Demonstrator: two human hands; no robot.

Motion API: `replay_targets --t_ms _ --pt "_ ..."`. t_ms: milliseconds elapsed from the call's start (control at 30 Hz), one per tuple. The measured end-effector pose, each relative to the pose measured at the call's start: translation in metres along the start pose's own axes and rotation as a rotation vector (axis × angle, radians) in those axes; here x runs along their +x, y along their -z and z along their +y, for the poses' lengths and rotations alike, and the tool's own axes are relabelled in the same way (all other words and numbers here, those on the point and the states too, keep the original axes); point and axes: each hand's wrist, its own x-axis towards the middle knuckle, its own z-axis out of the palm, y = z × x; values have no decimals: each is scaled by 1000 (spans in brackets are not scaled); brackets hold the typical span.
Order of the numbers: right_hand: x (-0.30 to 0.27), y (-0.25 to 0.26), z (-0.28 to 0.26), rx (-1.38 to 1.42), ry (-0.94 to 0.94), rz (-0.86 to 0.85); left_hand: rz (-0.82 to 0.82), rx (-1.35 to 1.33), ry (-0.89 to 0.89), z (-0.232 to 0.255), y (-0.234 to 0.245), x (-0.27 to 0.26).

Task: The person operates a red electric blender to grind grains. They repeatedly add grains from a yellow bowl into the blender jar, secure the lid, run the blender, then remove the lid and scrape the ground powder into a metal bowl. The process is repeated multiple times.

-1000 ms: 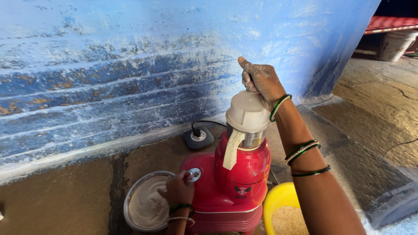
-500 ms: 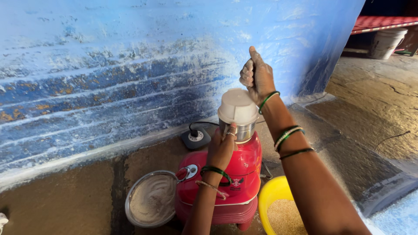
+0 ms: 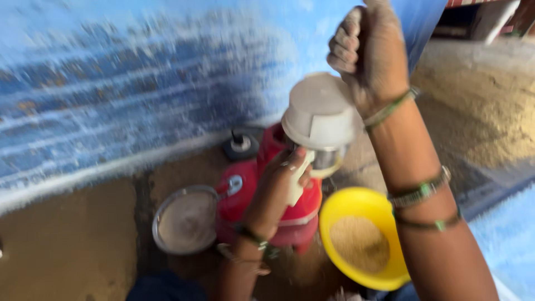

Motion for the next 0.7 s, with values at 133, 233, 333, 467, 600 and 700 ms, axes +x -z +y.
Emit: replay_targets --t_ms 133,233,333,467,600,700 --pt "-118 0 58 -60 -91 243 -161 -78 300 -56 47 -62" --pt "-195 18 123 -151 -251 474 -151 -133 523 -134 87 -87" --pt "-259 41 193 -176 -361 593 -46 -72 682 -219 121 -104" --pt "-329 79 269 35 -396 666 116 171 762 -303 151 -131" --pt "-361 102 307 131 -410 737 237 786 491 -318 145 -149" --pt "-363 111 304 178 -270 614 220 900 477 -299 124 -151"
